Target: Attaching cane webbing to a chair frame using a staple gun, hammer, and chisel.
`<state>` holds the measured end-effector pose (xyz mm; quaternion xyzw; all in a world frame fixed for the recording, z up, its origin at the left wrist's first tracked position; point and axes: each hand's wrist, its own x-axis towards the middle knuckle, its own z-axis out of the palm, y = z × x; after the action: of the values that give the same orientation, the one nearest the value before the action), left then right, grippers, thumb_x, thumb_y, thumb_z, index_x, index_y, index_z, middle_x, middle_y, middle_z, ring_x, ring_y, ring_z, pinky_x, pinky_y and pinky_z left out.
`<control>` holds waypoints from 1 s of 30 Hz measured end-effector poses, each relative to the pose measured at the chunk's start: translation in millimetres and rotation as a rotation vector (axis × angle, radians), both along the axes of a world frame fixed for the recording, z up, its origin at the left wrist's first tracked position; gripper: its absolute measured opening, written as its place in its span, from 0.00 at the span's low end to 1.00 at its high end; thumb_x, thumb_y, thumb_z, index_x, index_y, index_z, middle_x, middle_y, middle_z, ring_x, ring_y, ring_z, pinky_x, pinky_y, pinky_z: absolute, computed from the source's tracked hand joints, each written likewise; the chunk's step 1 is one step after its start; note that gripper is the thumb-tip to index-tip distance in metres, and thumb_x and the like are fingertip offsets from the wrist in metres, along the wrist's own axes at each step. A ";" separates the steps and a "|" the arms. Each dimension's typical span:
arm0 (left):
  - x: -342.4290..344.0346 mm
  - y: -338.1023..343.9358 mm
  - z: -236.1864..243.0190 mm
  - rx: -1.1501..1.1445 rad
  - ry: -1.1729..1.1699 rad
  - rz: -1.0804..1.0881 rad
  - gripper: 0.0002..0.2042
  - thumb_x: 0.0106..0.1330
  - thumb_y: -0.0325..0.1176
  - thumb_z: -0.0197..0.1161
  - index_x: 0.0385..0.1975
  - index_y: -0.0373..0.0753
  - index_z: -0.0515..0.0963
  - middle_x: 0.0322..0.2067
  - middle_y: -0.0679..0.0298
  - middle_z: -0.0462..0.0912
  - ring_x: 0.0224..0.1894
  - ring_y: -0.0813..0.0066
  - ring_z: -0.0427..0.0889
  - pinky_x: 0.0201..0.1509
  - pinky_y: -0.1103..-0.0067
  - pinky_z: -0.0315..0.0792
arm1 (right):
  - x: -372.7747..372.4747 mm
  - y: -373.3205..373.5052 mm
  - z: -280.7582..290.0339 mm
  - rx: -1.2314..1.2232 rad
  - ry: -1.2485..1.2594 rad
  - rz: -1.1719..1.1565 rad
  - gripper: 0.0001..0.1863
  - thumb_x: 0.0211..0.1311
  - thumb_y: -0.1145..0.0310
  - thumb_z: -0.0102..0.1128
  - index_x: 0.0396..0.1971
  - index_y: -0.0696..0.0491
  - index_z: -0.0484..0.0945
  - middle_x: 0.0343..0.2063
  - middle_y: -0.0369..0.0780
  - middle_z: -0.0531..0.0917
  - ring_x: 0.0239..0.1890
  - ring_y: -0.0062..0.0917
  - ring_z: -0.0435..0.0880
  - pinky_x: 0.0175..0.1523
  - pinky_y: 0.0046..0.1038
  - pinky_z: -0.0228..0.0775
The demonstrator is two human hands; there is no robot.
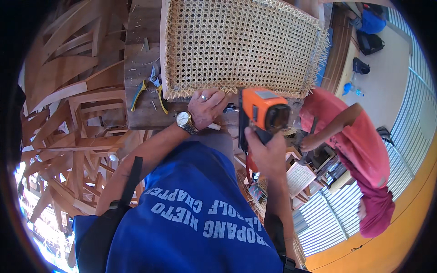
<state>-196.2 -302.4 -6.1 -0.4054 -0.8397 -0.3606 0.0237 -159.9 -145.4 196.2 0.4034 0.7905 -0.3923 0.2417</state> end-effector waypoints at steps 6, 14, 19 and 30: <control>-5.2 7.8 6.6 0.012 -0.009 0.115 0.18 0.57 0.34 0.61 0.49 0.44 0.81 0.60 0.68 0.75 0.50 0.72 0.76 0.46 0.72 0.67 | 22.4 50.6 17.6 -0.041 0.320 -0.459 0.13 0.70 0.64 0.59 0.46 0.57 0.73 0.26 0.37 0.79 0.23 0.22 0.78 0.30 0.25 0.74; -6.6 16.7 11.9 -0.096 0.051 0.085 0.17 0.54 0.32 0.63 0.45 0.47 0.82 0.61 0.72 0.79 0.47 0.72 0.77 0.44 0.71 0.68 | 14.8 166.5 4.7 -0.065 0.670 -0.617 0.19 0.74 0.64 0.54 0.60 0.56 0.71 0.32 0.38 0.81 0.27 0.22 0.80 0.35 0.26 0.77; -6.4 12.2 23.2 -0.176 0.018 0.080 0.19 0.54 0.28 0.65 0.48 0.45 0.82 0.58 0.71 0.81 0.46 0.70 0.78 0.44 0.69 0.68 | 33.2 268.5 -52.0 0.123 0.638 -0.483 0.27 0.70 0.65 0.61 0.66 0.55 0.71 0.33 0.35 0.82 0.30 0.20 0.81 0.37 0.24 0.75; 53.8 15.8 78.2 0.117 -0.874 0.678 0.12 0.70 0.38 0.63 0.48 0.39 0.77 0.44 0.57 0.82 0.45 0.61 0.79 0.50 0.71 0.73 | -76.8 393.8 -167.0 0.896 0.543 0.255 0.33 0.62 0.63 0.64 0.69 0.41 0.68 0.35 0.48 0.79 0.38 0.47 0.81 0.41 0.47 0.74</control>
<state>-142.4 -286.6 72.1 0.0769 -0.8333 -0.5135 -0.1896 -236.8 248.4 29.2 0.2519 0.9572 -0.0746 -0.1215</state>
